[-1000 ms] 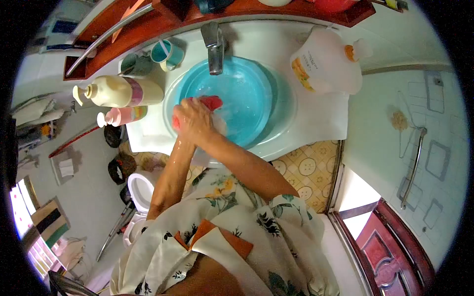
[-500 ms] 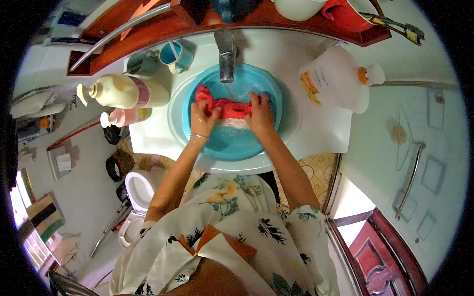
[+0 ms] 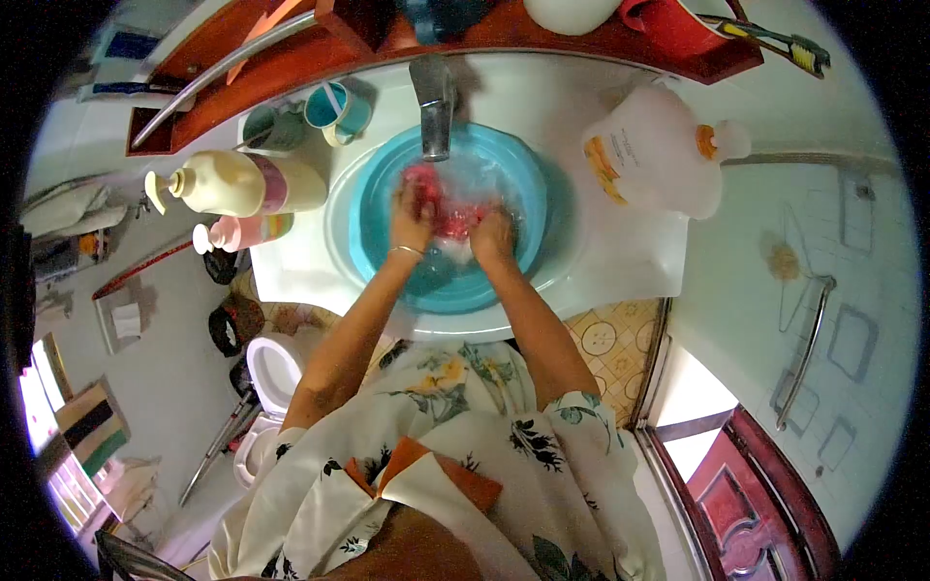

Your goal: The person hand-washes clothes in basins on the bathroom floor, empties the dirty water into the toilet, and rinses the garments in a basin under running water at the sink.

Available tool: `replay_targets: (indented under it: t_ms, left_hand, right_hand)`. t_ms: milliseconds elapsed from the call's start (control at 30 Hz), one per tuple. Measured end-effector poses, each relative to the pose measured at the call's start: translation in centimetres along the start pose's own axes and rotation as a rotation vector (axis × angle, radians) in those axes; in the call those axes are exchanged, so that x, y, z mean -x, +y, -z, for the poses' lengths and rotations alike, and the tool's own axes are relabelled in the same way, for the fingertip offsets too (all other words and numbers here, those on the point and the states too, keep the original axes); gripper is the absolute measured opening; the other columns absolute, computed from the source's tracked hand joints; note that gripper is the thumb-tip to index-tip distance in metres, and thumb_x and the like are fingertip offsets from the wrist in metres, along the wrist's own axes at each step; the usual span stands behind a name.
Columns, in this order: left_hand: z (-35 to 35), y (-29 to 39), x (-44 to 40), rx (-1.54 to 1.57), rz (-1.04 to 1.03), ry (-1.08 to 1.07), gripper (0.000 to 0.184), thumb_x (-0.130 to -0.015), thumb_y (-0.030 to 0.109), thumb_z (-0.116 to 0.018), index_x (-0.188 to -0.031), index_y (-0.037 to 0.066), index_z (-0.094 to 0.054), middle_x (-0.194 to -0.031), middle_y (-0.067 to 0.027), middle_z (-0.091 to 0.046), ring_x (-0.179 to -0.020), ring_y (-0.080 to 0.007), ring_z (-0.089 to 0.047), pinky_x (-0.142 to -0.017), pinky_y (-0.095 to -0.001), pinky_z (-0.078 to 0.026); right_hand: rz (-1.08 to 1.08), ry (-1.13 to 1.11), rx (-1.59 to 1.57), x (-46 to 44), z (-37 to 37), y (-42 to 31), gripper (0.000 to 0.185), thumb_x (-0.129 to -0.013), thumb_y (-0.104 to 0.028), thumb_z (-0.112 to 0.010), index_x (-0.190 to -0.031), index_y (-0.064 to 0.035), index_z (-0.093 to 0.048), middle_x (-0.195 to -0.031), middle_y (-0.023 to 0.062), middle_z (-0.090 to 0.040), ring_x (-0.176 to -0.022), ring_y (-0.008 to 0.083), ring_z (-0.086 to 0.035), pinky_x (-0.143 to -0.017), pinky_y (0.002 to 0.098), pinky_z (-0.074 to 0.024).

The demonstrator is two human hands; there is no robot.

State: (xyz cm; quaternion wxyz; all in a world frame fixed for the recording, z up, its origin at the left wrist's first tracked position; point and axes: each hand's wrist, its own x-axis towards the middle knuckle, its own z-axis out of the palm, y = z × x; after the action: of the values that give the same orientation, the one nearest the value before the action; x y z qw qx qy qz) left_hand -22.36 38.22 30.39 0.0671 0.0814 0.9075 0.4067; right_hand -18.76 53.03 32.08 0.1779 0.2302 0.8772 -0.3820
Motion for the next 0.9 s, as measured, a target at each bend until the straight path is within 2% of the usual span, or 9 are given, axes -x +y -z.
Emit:
replay_targets:
  t_ms: [33, 133, 167, 233, 367, 433, 533, 700, 900]
  left_hand:
    - [0.4, 0.0, 0.2, 0.035, 0.170, 0.000, 0.063, -0.081, 0.032, -0.053, -0.136, 0.013, -0.029, -0.137, -0.0217, -0.027, -0.121, -0.0459, -0.029, -0.102, -0.0422, -0.027]
    - [0.8, -1.2, -0.2, 0.139, 0.497, -0.049, 0.063, -0.083, 0.042, -0.054, -0.133, 0.010, -0.034, -0.137, -0.0162, -0.032, -0.124, -0.0318, -0.034, -0.102, -0.0416, -0.028]
    - [2.3, 0.2, -0.6, 0.640, 0.790, -0.210, 0.064, -0.083, 0.046, -0.051, -0.134, 0.011, -0.034, -0.137, -0.0139, -0.033, -0.123, -0.0311, -0.036, -0.102, -0.0450, -0.027]
    - [6.4, 5.9, -0.8, 0.956, 1.148, -0.424, 0.061, -0.086, 0.049, -0.043, -0.135, 0.013, -0.032, -0.136, -0.0074, -0.038, -0.121, -0.0259, -0.038, -0.100, -0.0524, -0.025]
    - [4.9, -2.5, -0.1, 1.825, 0.698, -0.614, 0.051, -0.089, 0.043, -0.043, -0.123, 0.005, -0.043, -0.118, -0.0102, -0.049, -0.108, -0.0285, -0.046, -0.095, -0.0441, -0.039]
    - [5.3, -1.2, 2.4, 1.610, 0.449, -0.546, 0.042, -0.089, 0.032, -0.043, -0.125, 0.010, -0.041, -0.119, -0.0062, -0.049, -0.112, -0.0223, -0.043, -0.100, -0.0415, -0.032]
    - [6.4, 2.1, 2.0, 1.905, 0.720, -0.435, 0.036, -0.089, 0.018, -0.042, -0.123, 0.007, -0.040, -0.112, -0.0021, -0.050, -0.116, -0.0135, -0.040, -0.103, -0.0345, -0.028]
    - [5.7, 2.6, 2.8, 0.662, 0.002, -0.180, 0.042, -0.080, 0.017, -0.062, -0.117, 0.004, -0.046, -0.113, -0.0095, -0.053, -0.105, -0.0234, -0.051, -0.094, -0.0325, -0.040]
    - [4.1, 3.3, 2.7, 1.625, 0.495, -0.200, 0.036, -0.086, 0.018, -0.053, -0.118, 0.004, -0.046, -0.112, -0.0100, -0.054, -0.101, -0.0216, -0.054, -0.089, -0.0332, -0.044]
  right_hand:
    - [0.028, 0.282, -0.064, 1.3, 0.7, -1.2, 0.038, -0.075, -0.011, -0.059, -0.112, -0.0064, -0.050, -0.106, 0.0201, -0.055, -0.100, 0.0369, -0.051, -0.083, 0.0429, -0.0428]
    - [0.140, 0.255, -0.197, -0.8, -4.7, 1.8, 0.028, -0.073, -0.007, -0.058, -0.101, -0.0051, -0.056, -0.102, 0.0187, -0.057, -0.100, 0.0337, -0.052, -0.084, 0.0416, -0.0425]
    - [0.144, 0.260, -0.200, -0.1, -3.7, 0.2, 0.028, -0.073, -0.007, -0.058, -0.101, -0.0051, -0.056, -0.102, 0.0187, -0.057, -0.100, 0.0337, -0.052, -0.084, 0.0416, -0.0425]
    - [0.225, -0.153, -0.414, 2.1, -1.3, -3.8, 0.021, -0.071, -0.006, -0.058, -0.092, -0.0046, -0.059, -0.096, 0.0174, -0.057, -0.093, 0.0340, -0.053, -0.082, 0.0413, -0.0420]
    - [0.709, 0.029, -0.254, 9.1, 1.6, -11.9, 0.017, -0.068, -0.006, -0.057, -0.086, -0.0062, -0.056, -0.089, 0.0160, -0.051, -0.084, 0.0337, -0.049, -0.074, 0.0418, -0.0410]
    - [0.785, -0.035, -0.233, 12.2, 3.4, -13.9, 0.017, -0.069, -0.007, -0.056, -0.086, -0.0065, -0.056, -0.091, 0.0154, -0.050, -0.087, 0.0337, -0.048, -0.075, 0.0420, -0.0407]
    - [0.907, -0.096, -0.174, 13.9, 3.3, -14.6, 0.015, -0.069, -0.010, -0.058, -0.084, -0.0073, -0.056, -0.092, 0.0137, -0.049, -0.090, 0.0327, -0.047, -0.076, 0.0422, -0.0402]
    - [1.084, 0.349, -0.104, 11.7, 0.8, -13.8, 0.019, -0.066, -0.022, -0.067, -0.063, -0.0084, -0.054, -0.086, 0.0098, -0.050, -0.086, 0.0282, -0.049, -0.073, 0.0409, -0.0413]
    - [0.893, 0.391, -0.135, 7.1, 1.3, -13.3, 0.015, -0.063, -0.021, -0.067, -0.064, -0.0103, -0.056, -0.074, 0.0073, -0.052, -0.073, 0.0263, -0.053, -0.062, 0.0387, -0.0451]
